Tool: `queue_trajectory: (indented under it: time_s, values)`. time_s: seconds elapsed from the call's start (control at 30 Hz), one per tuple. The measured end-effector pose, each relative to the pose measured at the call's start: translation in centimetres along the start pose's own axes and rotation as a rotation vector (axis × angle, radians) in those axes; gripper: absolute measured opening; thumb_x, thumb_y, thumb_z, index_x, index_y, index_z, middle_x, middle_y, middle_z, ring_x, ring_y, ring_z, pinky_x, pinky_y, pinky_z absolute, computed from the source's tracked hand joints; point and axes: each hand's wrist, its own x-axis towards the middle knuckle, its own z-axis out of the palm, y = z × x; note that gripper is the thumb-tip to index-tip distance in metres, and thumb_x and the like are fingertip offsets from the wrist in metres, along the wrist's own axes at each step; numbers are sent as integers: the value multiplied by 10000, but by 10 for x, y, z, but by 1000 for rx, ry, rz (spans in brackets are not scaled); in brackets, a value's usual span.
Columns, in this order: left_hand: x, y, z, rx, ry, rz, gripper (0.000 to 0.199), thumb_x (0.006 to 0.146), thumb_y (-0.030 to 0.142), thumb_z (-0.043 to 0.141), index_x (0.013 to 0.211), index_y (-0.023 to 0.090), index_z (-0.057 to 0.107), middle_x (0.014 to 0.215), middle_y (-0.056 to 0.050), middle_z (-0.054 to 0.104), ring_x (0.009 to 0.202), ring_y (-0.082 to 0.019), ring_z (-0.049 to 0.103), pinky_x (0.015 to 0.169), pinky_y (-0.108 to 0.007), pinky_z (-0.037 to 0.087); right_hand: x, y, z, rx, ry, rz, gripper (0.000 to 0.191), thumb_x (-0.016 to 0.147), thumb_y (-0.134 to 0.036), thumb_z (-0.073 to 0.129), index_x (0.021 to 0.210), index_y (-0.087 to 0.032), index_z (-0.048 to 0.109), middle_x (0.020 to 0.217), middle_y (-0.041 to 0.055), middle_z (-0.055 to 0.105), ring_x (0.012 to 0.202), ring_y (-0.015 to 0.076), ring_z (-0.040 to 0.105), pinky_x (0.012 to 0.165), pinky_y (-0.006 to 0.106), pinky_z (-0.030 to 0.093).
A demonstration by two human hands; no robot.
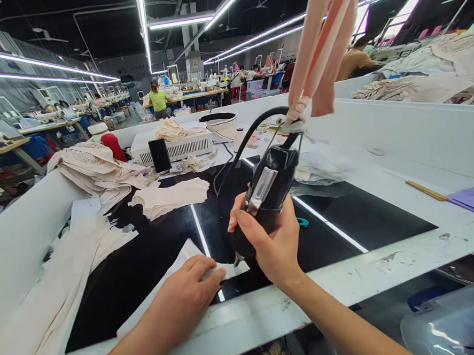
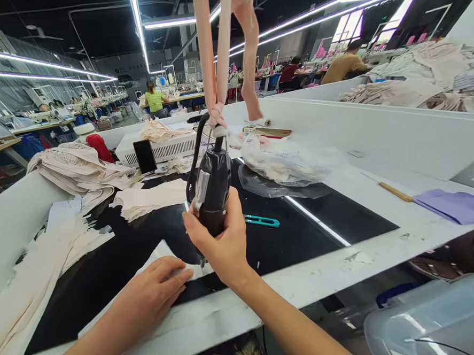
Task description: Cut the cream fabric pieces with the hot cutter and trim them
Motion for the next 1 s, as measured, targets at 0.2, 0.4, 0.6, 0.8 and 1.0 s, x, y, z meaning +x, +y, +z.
queue_trajectory:
  time_s: [0.2, 0.4, 0.6, 0.8, 1.0]
  values:
    - [-3, 0, -1, -44, -25, -28, 295, 989, 68, 533, 1260, 171, 588, 1149, -122, 621, 1025, -258, 641, 837, -389, 643, 2, 3, 14, 70, -3, 22, 274, 814, -274, 736, 954, -255, 501, 759, -68, 628, 545, 99, 576, 514, 242, 521]
    - [-2, 1, -2, -43, -21, -46, 337, 970, 64, 556, 1285, 170, 609, 1157, -142, 591, 1029, -274, 634, 859, -425, 636, 2, 4, 21, 51, -14, 44, 263, 812, -260, 722, 951, -249, 499, 741, -75, 628, 526, 90, 577, 503, 227, 520]
    - [-2, 2, -5, -21, -10, -58, 363, 948, 60, 595, 1282, 194, 643, 1131, -134, 566, 1041, -272, 617, 886, -425, 625, 5, 6, 25, 82, -4, 37, 260, 811, -270, 724, 954, -249, 508, 751, -77, 632, 533, 90, 587, 509, 226, 541]
    - [0, 2, -4, -40, -23, -89, 359, 955, 72, 595, 1288, 194, 657, 1142, -138, 560, 1030, -260, 621, 855, -398, 632, 5, 9, 30, 61, -12, 40, 255, 804, -270, 720, 941, -246, 505, 733, -78, 616, 528, 91, 585, 517, 230, 537]
    - [0, 3, -4, -24, -3, -77, 340, 953, 86, 614, 1271, 190, 672, 1125, -135, 566, 1046, -268, 615, 889, -414, 622, 6, 10, 31, 39, -7, 36, 239, 823, -282, 710, 949, -250, 510, 765, -73, 634, 529, 90, 600, 528, 235, 544]
